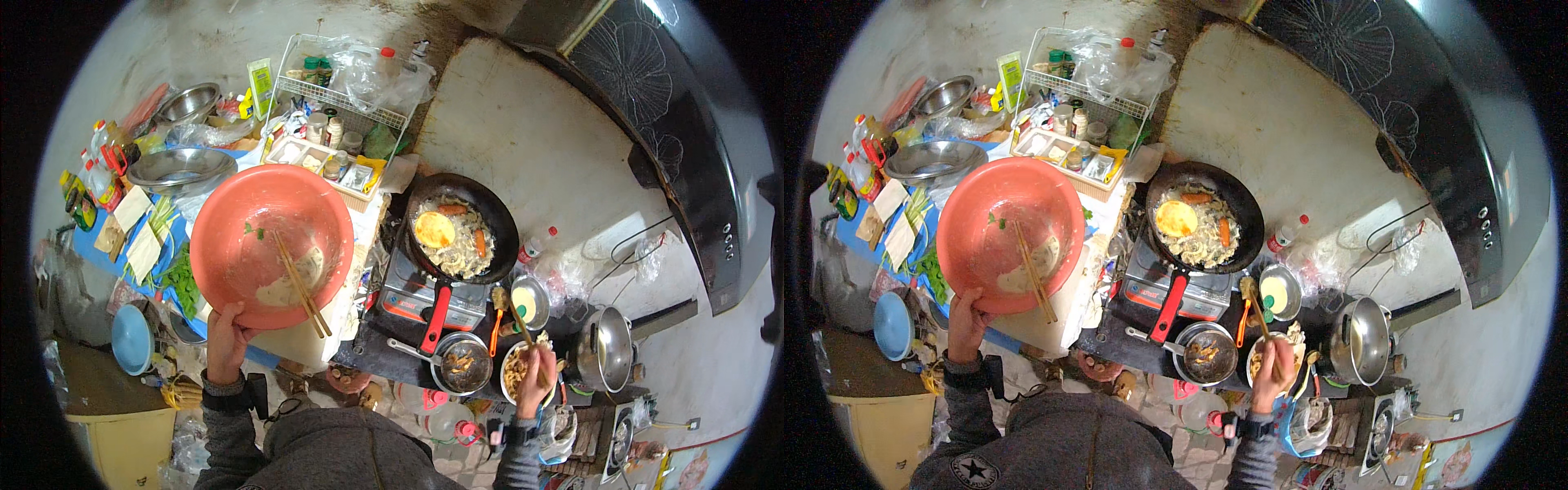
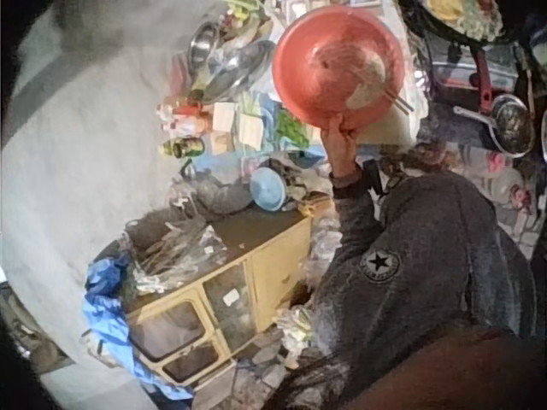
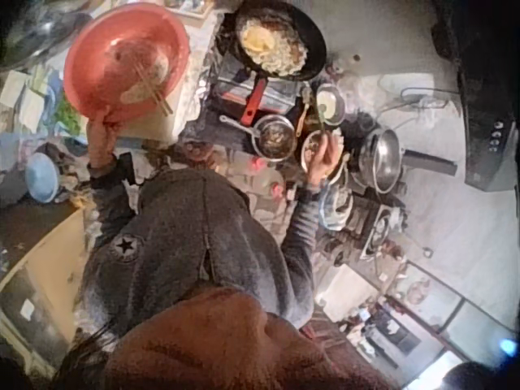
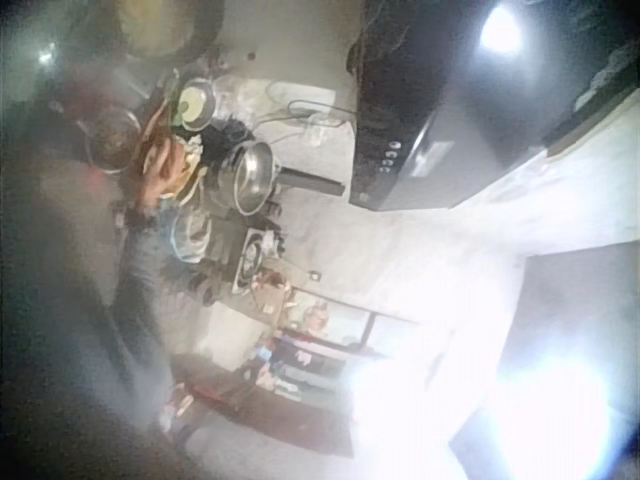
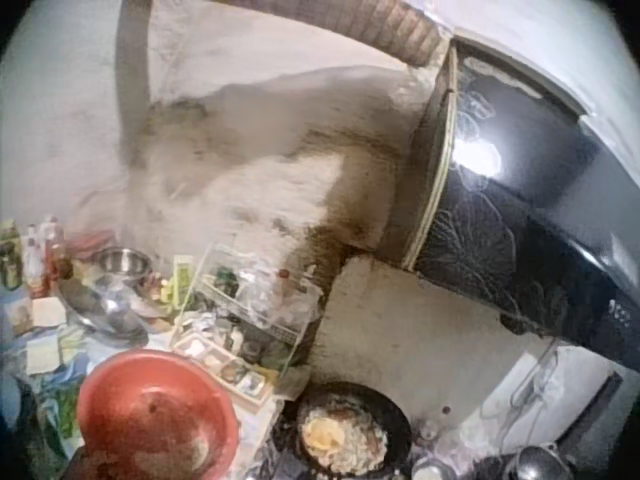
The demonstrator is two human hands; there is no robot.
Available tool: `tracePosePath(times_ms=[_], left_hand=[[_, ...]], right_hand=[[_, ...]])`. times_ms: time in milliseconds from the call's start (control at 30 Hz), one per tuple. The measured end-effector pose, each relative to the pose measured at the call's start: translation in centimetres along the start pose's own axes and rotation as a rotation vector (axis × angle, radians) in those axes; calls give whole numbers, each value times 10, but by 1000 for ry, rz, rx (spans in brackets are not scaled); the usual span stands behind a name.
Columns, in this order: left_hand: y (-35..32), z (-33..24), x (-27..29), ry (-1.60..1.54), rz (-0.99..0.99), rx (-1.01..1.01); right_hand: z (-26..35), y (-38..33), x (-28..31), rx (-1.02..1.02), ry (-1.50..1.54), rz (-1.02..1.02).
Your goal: The person uses chopsticks to transfer a white batter from a pink bowl into a hot wok containing a cooking egg and other ingredients. The person repeatedly scrapes the bowl and adds batter to the pan while the food cooks.
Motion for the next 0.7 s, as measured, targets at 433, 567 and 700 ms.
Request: tracePosePath(times_ms=[433,567,700], left_hand=[[-24,10,7,-144,-75,-82],[-25,9,19,-115,-140,-82],[-25,6,23,-142,-160,-106]], right_hand=[[57,90,-223,497,10,710],[51,91,-247,590,-29,794],[46,85,-268,710,-185,924]])
Point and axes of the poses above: each hand's wrist, its own y-axis towards the middle knuckle, its own x-axis out of the back of the hand, z = x × y, the point moved 9 cm from there along y, towards the middle knuckle, and after that the axes turned 5 degrees about x, right-handed, at the moved point
